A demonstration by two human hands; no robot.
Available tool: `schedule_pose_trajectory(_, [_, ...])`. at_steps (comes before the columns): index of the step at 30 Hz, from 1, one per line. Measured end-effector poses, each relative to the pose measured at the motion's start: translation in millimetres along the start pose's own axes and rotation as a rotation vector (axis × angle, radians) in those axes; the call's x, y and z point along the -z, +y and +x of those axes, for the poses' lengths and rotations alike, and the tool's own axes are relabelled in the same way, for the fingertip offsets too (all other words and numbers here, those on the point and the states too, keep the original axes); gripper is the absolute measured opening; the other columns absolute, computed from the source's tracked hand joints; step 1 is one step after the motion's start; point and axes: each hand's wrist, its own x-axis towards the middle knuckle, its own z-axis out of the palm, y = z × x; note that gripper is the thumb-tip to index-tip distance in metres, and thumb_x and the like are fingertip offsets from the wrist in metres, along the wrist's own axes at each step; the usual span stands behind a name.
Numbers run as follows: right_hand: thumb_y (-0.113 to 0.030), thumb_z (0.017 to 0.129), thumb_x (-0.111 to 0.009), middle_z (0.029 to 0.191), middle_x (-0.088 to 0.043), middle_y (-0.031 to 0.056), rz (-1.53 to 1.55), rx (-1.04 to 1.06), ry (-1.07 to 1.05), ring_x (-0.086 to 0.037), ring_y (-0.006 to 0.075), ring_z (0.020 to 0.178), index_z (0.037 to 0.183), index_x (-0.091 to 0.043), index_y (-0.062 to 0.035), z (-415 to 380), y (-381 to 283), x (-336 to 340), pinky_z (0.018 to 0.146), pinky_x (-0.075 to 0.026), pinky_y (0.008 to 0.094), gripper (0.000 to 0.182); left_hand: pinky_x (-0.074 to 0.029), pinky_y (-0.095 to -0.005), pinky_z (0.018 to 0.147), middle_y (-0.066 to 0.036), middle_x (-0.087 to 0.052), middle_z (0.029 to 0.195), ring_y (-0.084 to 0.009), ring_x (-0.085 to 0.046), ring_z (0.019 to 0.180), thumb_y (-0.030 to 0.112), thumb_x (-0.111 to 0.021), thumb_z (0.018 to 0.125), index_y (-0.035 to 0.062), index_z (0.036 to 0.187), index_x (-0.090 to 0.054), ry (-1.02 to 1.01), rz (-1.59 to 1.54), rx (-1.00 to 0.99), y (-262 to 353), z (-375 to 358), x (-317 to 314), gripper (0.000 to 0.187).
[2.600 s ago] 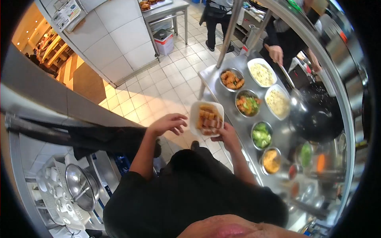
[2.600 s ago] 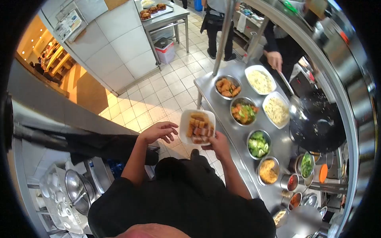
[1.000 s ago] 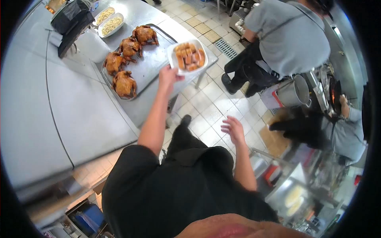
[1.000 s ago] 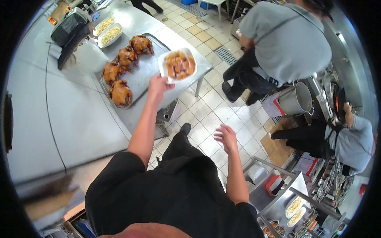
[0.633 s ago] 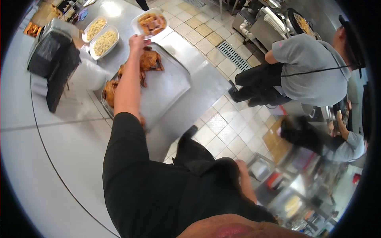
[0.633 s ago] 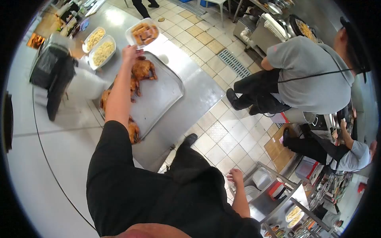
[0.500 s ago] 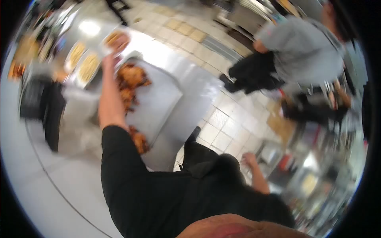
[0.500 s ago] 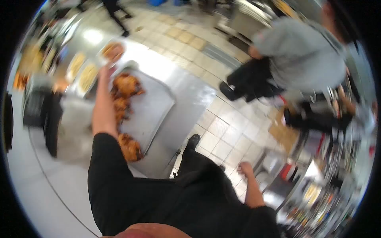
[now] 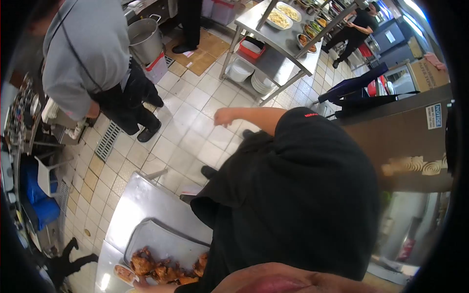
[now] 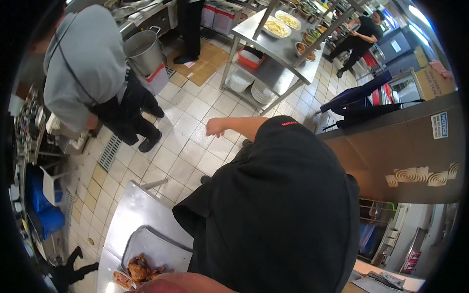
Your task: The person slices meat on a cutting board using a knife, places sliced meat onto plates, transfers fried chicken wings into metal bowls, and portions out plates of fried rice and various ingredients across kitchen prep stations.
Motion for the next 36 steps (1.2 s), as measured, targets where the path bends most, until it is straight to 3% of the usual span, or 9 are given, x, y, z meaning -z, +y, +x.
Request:
schedule_pose_trajectory(3, [-0.038, 0.088, -0.057, 0.087, -0.069, 0.0126, 0.068, -0.125, 0.134, -0.067, 0.0198, 0.069, 0.083, -0.069, 0.0017, -28.9, 72.9, 54.6, 0.057, -0.055, 0.0315, 0.042, -0.05, -0.0385, 0.088, -0.018, -0.046, 0.135, -0.0281, -0.053, 0.114, 0.02, -0.053, 0.09, 0.0019, 0.14, -0.036, -0.094, 0.091, -0.136, 58.2, -53.8, -5.5, 0.055])
schedule_pose_trajectory(10, [-0.023, 0.085, -0.064, 0.093, -0.061, 0.0075, 1.094, -0.224, 0.699, -0.066, 0.0232, 0.079, 0.104, -0.062, -0.0053, -134.8, 291.7, 141.8, 0.066, -0.057, 0.0374, 0.026, -0.047, -0.0378, 0.088, -0.017, -0.041, 0.141, -0.0275, -0.05, 0.116, 0.017, -0.058, 0.087, 0.0068, 0.147, -0.029, -0.843, 0.1, -0.345, 230.3, -213.5, -74.3, 0.067])
schedule_pose_trajectory(12, [-0.026, 0.088, -0.061, 0.1, -0.06, 0.0084, 1.381, -0.204, 0.943, -0.065, 0.0227, 0.082, 0.101, -0.06, -0.005, -154.3, 333.3, 178.3, 0.069, -0.057, 0.0363, 0.024, -0.046, -0.0376, 0.089, -0.017, -0.04, 0.143, -0.0273, -0.049, 0.117, 0.016, -0.06, 0.086, 0.0082, 0.149, -0.027, -1.133, -0.013, -0.292, 293.5, -304.6, -147.3, 0.071])
schedule_pose_trajectory(13, [-0.026, 0.091, -0.058, 0.106, -0.059, 0.0116, 1.495, -0.155, 1.08, -0.064, 0.0255, 0.087, 0.115, -0.054, -0.0028, -162.3, 354.6, 196.9, 0.072, -0.056, 0.0387, 0.034, -0.051, -0.035, 0.087, -0.015, -0.035, 0.146, -0.0259, -0.051, 0.12, 0.014, -0.06, 0.087, 0.0069, 0.125, -0.058, -1.241, -0.082, -0.219, 333.9, -375.8, -196.5, 0.038])
schedule_pose_trajectory(15, [-0.027, 0.093, -0.056, 0.11, -0.056, 0.0143, 1.643, -0.139, 1.251, -0.062, 0.0282, 0.091, 0.125, -0.047, -0.0015, -165.0, 415.5, 233.6, 0.074, -0.056, 0.04, 0.041, -0.046, -0.0368, 0.093, -0.017, -0.044, 0.139, -0.0248, -0.053, 0.115, 0.016, -0.061, 0.089, 0.0024, 0.144, -0.034, -1.486, -0.099, -0.122, 367.3, -480.6, -312.2, 0.062])
schedule_pose_trajectory(20, [-0.028, 0.096, -0.051, 0.118, -0.052, 0.02, 1.803, -0.047, 1.361, -0.06, 0.0325, 0.093, 0.136, -0.035, 0.0008, -153.1, 504.7, 324.8, 0.075, -0.056, 0.0408, 0.052, -0.05, -0.0348, 0.086, -0.015, -0.051, 0.132, -0.0245, -0.059, 0.11, 0.026, -0.059, 0.094, -0.0003, 0.142, -0.033, -2.0, 0.004, -0.163, 441.7, -766.7, -533.7, 0.06])
schedule_pose_trajectory(22, [-0.029, 0.096, -0.05, 0.125, -0.05, 0.0239, 1.833, -0.003, 1.331, -0.062, 0.033, 0.092, 0.135, -0.035, 0.0015, -147.5, 511.9, 348.5, 0.071, -0.056, 0.0399, 0.051, -0.051, -0.0366, 0.085, -0.015, -0.053, 0.124, -0.0242, -0.06, 0.105, 0.027, -0.061, 0.093, -0.0003, 0.141, -0.032, -2.091, -0.073, -0.082, 475.0, -861.1, -599.7, 0.063])
schedule_pose_trajectory(27, [-0.033, 0.094, -0.057, 0.097, -0.06, 0.009, 1.756, 0.235, 1.285, -0.061, 0.0205, 0.076, 0.111, -0.053, -0.0066, -137.7, 535.9, 357.6, 0.059, -0.051, 0.0309, 0.031, -0.052, -0.0388, 0.08, -0.016, -0.055, 0.116, -0.0269, -0.061, 0.098, 0.028, -0.067, 0.088, 0.0003, 0.129, -0.039, -1.998, -0.135, 0.106, 543.1, -1032.2, -719.2, 0.057])
schedule_pose_trajectory(36, [-0.019, 0.092, -0.058, 0.095, -0.059, 0.0072, 1.445, 0.348, 1.371, -0.058, 0.0191, 0.084, 0.109, -0.053, -0.006, -132.6, 581.6, 352.0, 0.074, -0.051, 0.0351, 0.022, -0.059, -0.0418, 0.062, -0.02, -0.055, 0.113, -0.0316, -0.064, 0.087, -0.006, -0.046, 0.073, -0.0008, 0.121, -0.041, -1.667, -0.413, 0.331, 561.0, -1094.7, -752.6, 0.048])
